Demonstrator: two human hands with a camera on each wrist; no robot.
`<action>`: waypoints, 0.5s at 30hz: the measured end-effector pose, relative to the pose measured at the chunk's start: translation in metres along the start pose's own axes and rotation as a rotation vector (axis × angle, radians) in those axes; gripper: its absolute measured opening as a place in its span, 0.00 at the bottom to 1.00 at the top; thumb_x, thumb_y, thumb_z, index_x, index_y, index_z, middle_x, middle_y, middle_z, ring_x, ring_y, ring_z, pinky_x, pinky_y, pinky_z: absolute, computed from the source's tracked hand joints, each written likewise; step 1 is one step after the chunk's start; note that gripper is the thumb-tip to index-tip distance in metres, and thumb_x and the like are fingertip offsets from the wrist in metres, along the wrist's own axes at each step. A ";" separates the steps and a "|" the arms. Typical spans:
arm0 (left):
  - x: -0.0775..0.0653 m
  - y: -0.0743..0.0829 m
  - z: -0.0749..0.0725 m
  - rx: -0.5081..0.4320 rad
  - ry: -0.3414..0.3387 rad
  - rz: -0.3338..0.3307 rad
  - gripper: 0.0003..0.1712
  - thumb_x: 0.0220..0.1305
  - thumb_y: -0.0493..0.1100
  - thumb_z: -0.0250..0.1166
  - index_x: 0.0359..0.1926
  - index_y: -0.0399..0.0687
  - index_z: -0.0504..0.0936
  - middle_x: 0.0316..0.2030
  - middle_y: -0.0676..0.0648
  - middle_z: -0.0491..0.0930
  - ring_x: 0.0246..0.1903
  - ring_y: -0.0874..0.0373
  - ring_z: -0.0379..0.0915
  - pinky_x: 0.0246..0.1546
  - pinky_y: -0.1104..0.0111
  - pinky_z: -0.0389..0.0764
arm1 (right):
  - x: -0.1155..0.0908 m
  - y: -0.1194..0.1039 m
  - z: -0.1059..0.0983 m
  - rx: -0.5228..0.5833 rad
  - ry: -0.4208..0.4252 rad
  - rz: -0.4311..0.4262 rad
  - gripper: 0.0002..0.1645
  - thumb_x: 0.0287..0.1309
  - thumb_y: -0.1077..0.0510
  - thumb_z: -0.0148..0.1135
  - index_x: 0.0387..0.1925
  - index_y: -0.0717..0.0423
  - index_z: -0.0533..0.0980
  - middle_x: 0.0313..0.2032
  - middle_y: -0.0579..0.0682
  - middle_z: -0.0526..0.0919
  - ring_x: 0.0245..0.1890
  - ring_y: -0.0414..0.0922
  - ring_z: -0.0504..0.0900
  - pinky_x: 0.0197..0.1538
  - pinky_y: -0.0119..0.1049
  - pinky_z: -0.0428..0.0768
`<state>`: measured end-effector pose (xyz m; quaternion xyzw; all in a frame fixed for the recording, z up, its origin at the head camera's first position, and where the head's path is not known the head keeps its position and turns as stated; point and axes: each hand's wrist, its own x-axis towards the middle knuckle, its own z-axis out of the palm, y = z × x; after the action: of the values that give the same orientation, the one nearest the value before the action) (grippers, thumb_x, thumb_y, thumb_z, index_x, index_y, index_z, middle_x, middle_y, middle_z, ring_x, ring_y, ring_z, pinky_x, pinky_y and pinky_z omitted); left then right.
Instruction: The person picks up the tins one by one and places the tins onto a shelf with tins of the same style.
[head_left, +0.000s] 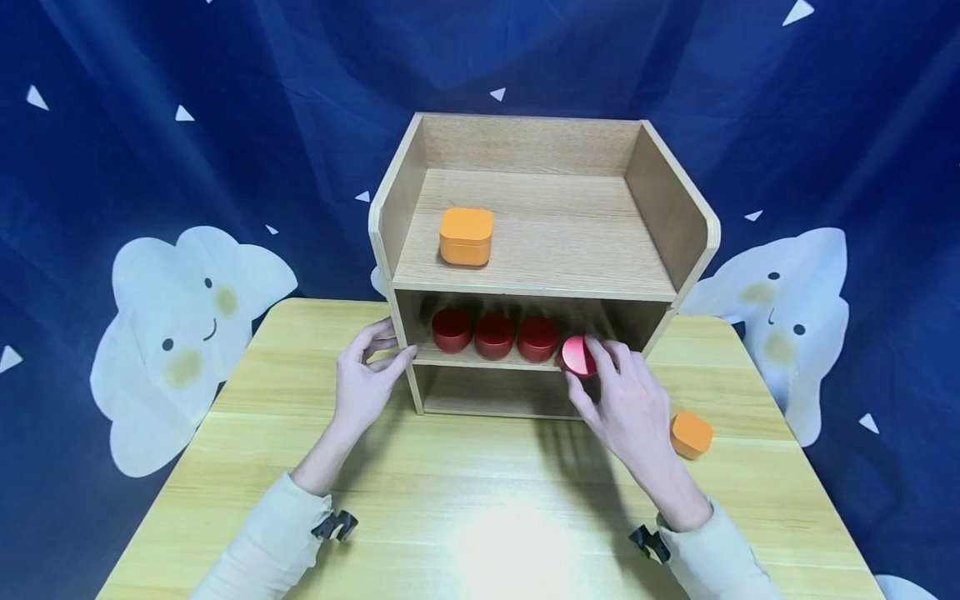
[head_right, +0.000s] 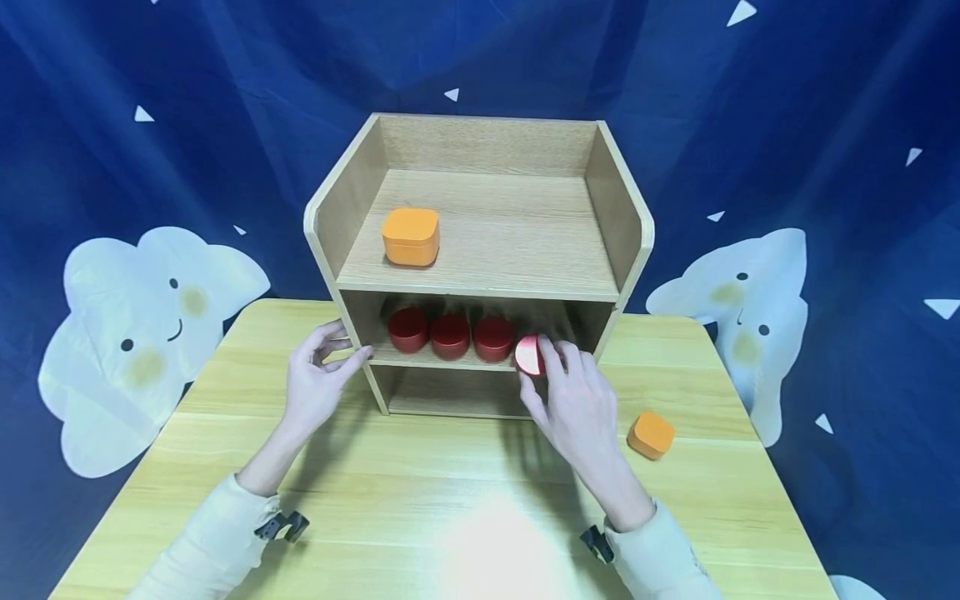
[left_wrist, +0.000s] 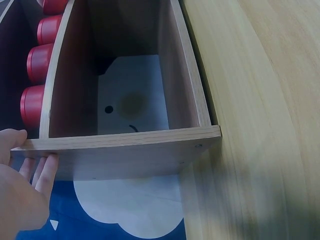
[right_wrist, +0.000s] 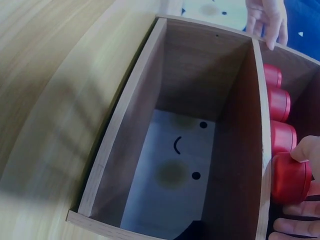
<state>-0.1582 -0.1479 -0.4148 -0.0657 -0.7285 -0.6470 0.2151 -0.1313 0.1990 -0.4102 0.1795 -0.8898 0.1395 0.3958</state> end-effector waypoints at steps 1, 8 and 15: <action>0.000 0.000 0.000 -0.001 -0.001 0.001 0.26 0.59 0.23 0.72 0.60 0.30 0.81 0.55 0.30 0.84 0.43 0.72 0.83 0.42 0.78 0.91 | 0.000 0.000 0.000 -0.005 0.000 0.001 0.31 0.66 0.41 0.61 0.62 0.57 0.80 0.49 0.59 0.85 0.41 0.59 0.84 0.26 0.54 0.87; 0.000 0.001 0.000 -0.005 -0.010 0.005 0.26 0.60 0.24 0.72 0.60 0.29 0.81 0.54 0.29 0.84 0.44 0.70 0.83 0.42 0.77 0.92 | 0.003 -0.001 0.003 -0.047 0.031 -0.016 0.31 0.69 0.38 0.57 0.59 0.57 0.80 0.47 0.60 0.85 0.39 0.60 0.84 0.25 0.53 0.86; 0.000 0.001 -0.001 0.006 -0.010 0.003 0.26 0.60 0.25 0.72 0.60 0.30 0.81 0.54 0.29 0.84 0.44 0.72 0.83 0.42 0.78 0.91 | 0.006 -0.001 0.007 -0.067 0.057 -0.013 0.29 0.70 0.40 0.59 0.58 0.58 0.81 0.47 0.60 0.85 0.37 0.60 0.84 0.25 0.53 0.85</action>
<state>-0.1577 -0.1485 -0.4137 -0.0695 -0.7314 -0.6442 0.2126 -0.1390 0.1938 -0.4102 0.1678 -0.8811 0.1119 0.4277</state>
